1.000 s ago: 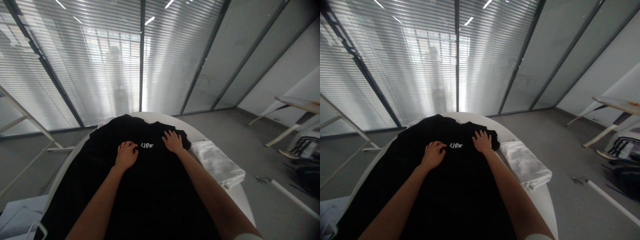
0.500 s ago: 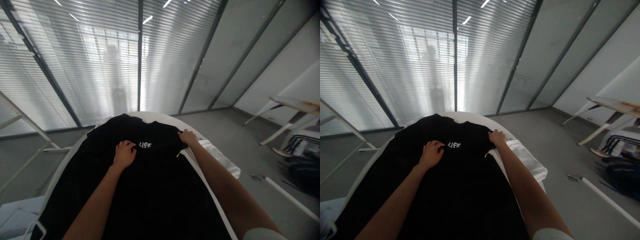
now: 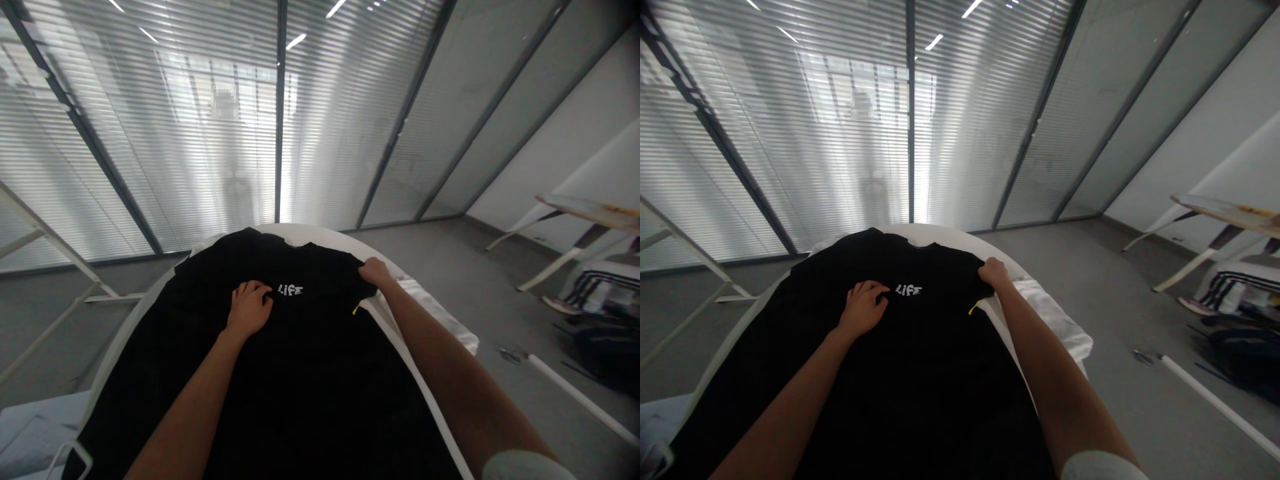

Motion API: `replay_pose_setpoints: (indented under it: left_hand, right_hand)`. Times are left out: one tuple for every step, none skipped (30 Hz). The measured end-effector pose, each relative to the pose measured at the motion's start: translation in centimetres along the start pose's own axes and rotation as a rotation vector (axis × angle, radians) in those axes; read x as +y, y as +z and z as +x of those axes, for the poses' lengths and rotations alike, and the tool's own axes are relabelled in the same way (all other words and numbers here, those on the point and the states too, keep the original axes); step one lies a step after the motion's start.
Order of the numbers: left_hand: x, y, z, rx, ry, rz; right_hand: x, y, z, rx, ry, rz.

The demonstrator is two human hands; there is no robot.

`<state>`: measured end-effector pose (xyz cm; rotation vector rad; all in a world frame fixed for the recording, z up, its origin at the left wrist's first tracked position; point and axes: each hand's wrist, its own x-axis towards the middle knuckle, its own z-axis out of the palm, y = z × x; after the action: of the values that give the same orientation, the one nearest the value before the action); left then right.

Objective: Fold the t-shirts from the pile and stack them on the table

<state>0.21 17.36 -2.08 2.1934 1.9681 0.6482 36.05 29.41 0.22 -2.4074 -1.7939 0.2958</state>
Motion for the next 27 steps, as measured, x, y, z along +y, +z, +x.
replay_pose_setpoints:
  left_hand:
    - [0.0,0.0,0.0,-0.001,0.000,0.000]
    - [0.1,-0.1,0.0,-0.001,-0.001,-0.001]
    - [0.1,-0.1,-0.1,-0.003,-0.003,-0.002]
    - [0.2,-0.2,-0.1,-0.006,-0.005,-0.002]
    - [0.2,-0.2,-0.1,-0.009,-0.008,-0.002]
    - [0.3,-0.2,-0.1,-0.013,-0.011,-0.001]
    - [0.3,-0.3,-0.2,-0.017,-0.015,0.000]
    - [0.3,-0.3,-0.2,-0.017,-0.017,0.002]
    - [0.4,-0.3,-0.2,-0.016,-0.017,0.004]
    - [0.4,-0.3,-0.2,-0.015,-0.015,0.005]
    - [0.3,-0.3,-0.1,-0.016,-0.011,0.004]
    - [0.3,-0.3,-0.1,-0.016,-0.006,0.003]
    - [0.3,-0.3,-0.1,-0.014,-0.001,0.001]
    - [0.2,-0.3,-0.1,-0.012,0.003,0.000]
    - [0.2,-0.3,-0.1,-0.009,0.006,0.000]
    - [0.1,-0.2,-0.1,-0.005,0.008,0.000]
    - [0.1,-0.2,-0.1,-0.003,0.010,0.001]
    - [0.1,-0.2,-0.1,-0.002,0.012,0.002]
    - [0.1,-0.2,-0.1,-0.002,0.012,0.003]
    - [0.1,-0.2,-0.1,-0.003,0.011,0.005]
    - [0.1,-0.2,-0.1,-0.005,0.010,0.008]
    - [0.1,-0.2,-0.1,-0.006,0.009,0.010]
    - [0.1,-0.2,-0.1,-0.009,0.009,0.013]
    - [0.1,-0.2,-0.1,-0.010,0.010,0.015]
    - [0.1,-0.2,-0.1,-0.011,0.012,0.018]
    - [0.2,-0.2,-0.1,-0.011,0.014,0.021]
    - [0.2,-0.2,-0.1,-0.011,0.014,0.024]
  right_hand:
    - [0.1,-0.4,0.0,0.027,-0.024,0.013]
    - [0.4,-0.8,-0.1,0.055,-0.044,0.025]
    - [0.7,-1.3,-0.3,0.084,-0.055,0.036]
    - [1.2,-1.8,-0.5,0.110,-0.059,0.043]
    - [1.8,-2.2,-0.7,0.134,-0.053,0.048]
    - [2.4,-2.6,-0.9,0.154,-0.043,0.053]
    - [3.0,-2.9,-1.2,0.171,-0.032,0.057]
    - [3.6,-3.1,-1.4,0.184,-0.020,0.059]
    - [4.1,-3.2,-1.7,0.197,-0.009,0.062]
    - [4.5,-3.1,-1.9,0.214,-0.001,0.070]
    - [4.8,-3.0,-2.2,0.236,0.003,0.084]
    - [4.9,-2.8,-2.4,0.262,0.002,0.109]
    - [5.0,-2.6,-2.6,0.291,-0.005,0.145]
    - [4.9,-2.4,-2.9,0.319,-0.020,0.193]
    - [4.7,-2.2,-3.3,0.341,-0.041,0.244]
    - [4.5,-2.1,-3.7,0.359,-0.063,0.289]
    - [4.3,-2.1,-4.3,0.377,-0.089,0.322]
    - [4.0,-2.1,-5.1,0.400,-0.117,0.334]
    - [3.7,-2.1,-6.0,0.428,-0.146,0.324]
    - [3.4,-2.0,-7.1,0.454,-0.176,0.292]
    - [3.1,-1.9,-8.3,0.475,-0.207,0.242]
    - [2.8,-1.6,-9.6,0.476,-0.238,0.188]
    - [2.5,-1.2,-11.0,0.441,-0.274,0.140]
    - [2.2,-0.7,-12.3,0.386,-0.303,0.102]
    - [1.9,-0.1,-13.5,0.330,-0.329,0.060]
    - [1.6,0.5,-14.6,0.275,-0.367,0.013]
    - [1.4,1.2,-15.6,0.234,-0.401,-0.039]
